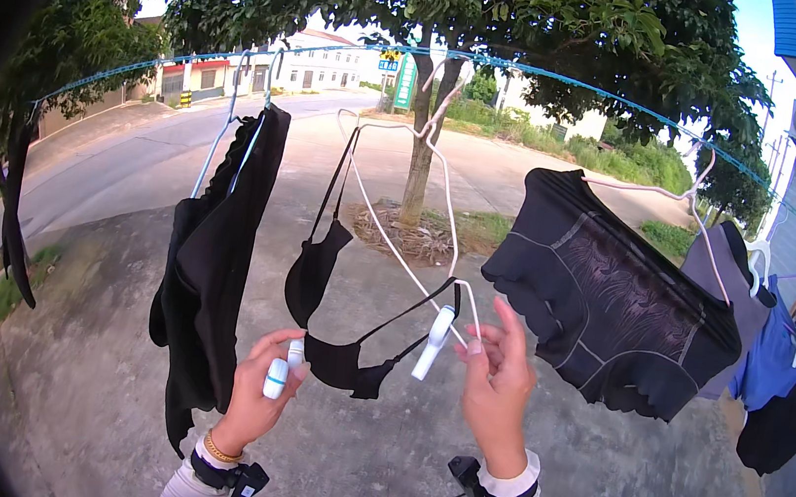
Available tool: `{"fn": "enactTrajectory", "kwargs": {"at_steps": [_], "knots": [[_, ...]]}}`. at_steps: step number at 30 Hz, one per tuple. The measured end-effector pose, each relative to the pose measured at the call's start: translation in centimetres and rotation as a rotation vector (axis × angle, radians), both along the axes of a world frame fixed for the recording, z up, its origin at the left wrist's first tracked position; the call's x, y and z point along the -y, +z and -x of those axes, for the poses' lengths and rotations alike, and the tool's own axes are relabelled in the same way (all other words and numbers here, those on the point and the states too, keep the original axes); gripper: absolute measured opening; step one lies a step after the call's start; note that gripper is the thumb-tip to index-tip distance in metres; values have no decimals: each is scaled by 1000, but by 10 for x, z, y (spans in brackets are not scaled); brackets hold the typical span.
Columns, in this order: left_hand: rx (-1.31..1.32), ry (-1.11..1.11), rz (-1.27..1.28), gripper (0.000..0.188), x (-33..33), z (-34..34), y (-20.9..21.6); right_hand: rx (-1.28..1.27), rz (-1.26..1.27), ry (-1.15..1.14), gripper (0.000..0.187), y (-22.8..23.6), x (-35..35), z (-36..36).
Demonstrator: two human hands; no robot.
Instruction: The person hangs underwear, shorts, a bra, trousers, and shirts onto hangers and then clips them to a laundry line outside.
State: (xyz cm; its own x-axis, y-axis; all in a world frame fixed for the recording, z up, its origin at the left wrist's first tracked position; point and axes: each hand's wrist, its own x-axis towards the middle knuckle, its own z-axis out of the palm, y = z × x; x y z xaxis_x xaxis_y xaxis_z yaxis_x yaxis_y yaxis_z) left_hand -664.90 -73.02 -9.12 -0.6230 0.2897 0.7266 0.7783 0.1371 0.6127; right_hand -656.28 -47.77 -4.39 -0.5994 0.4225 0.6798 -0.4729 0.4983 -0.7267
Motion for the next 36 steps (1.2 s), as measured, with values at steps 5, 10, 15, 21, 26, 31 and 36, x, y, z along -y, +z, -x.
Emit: {"fn": "enactTrajectory", "kwargs": {"at_steps": [5, 10, 15, 21, 26, 31, 36], "knots": [[266, -55, -13, 17, 21, 7, -49, 130, 122, 64, 50, -38, 10, -3], [296, -94, 25, 18, 40, 9, -78, 169, 141, -11, 58, -75, 33, -6], [335, -169, 39, 18, 36, 4, -100, 332, 177, -129, 53, -91, 32, -24], [433, -233, 47, 19, 26, -13, -93, 520, 26, -235, 51, -141, -1, -59], [576, -248, 23, 19, 15, -34, -94, 630, -64, -254, 38, -163, -7, -108], [594, -265, 73, 22, 3, -67, -104, 744, -124, -195, 29, -198, -15, -149], [673, -285, 80, 28, -8, -105, -116, 802, -208, -121, 26, -228, -27, -190]]}}
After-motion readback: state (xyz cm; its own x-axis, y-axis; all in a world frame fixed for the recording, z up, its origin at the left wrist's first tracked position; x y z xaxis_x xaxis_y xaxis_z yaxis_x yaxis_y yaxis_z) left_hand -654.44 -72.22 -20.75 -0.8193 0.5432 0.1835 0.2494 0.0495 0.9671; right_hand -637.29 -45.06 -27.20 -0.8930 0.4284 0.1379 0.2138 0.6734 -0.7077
